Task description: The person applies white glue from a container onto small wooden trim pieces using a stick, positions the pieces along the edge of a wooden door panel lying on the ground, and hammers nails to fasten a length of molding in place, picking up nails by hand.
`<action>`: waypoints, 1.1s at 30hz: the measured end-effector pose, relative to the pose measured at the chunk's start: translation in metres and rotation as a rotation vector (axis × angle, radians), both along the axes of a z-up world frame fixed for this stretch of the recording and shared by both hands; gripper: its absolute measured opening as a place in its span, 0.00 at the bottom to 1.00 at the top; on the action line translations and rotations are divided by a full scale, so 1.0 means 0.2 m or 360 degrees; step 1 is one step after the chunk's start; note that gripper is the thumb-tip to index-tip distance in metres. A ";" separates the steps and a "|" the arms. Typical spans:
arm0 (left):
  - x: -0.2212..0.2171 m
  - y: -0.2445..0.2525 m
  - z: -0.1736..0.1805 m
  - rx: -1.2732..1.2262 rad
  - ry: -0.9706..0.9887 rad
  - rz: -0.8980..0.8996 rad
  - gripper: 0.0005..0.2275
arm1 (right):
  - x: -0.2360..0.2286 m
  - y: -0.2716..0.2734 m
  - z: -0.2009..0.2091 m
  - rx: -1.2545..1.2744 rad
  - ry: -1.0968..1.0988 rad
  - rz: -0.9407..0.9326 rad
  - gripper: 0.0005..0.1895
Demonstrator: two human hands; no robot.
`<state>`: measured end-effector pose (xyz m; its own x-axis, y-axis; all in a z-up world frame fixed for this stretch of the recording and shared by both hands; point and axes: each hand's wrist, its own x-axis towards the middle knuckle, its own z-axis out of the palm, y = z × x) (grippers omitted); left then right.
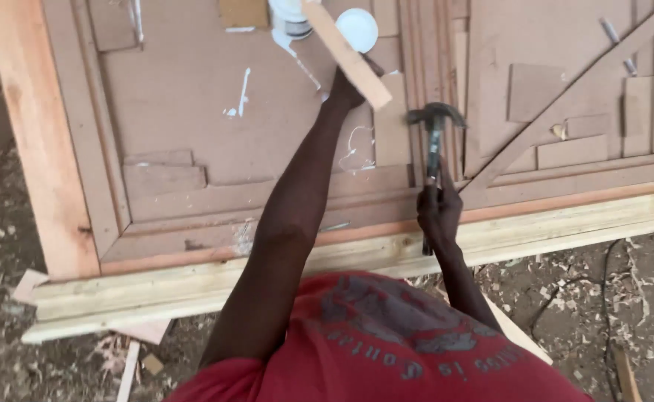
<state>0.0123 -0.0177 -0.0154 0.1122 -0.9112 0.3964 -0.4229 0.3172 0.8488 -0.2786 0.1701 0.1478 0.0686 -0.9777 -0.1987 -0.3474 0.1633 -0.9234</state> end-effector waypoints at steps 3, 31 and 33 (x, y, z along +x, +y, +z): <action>0.01 0.04 0.02 0.0122 -0.0026 -0.0081 0.08 | 0.00 0.20 0.20 0.0176 -0.0296 -0.0162 0.24; -0.19 1.60 0.64 0.0671 -0.0798 0.0080 0.05 | -0.41 0.28 -0.14 0.0305 -0.0505 -0.1117 0.40; -0.19 1.64 0.68 0.0557 -0.0399 0.0119 0.08 | -0.45 0.29 -0.16 0.0296 -0.0260 -0.1031 0.40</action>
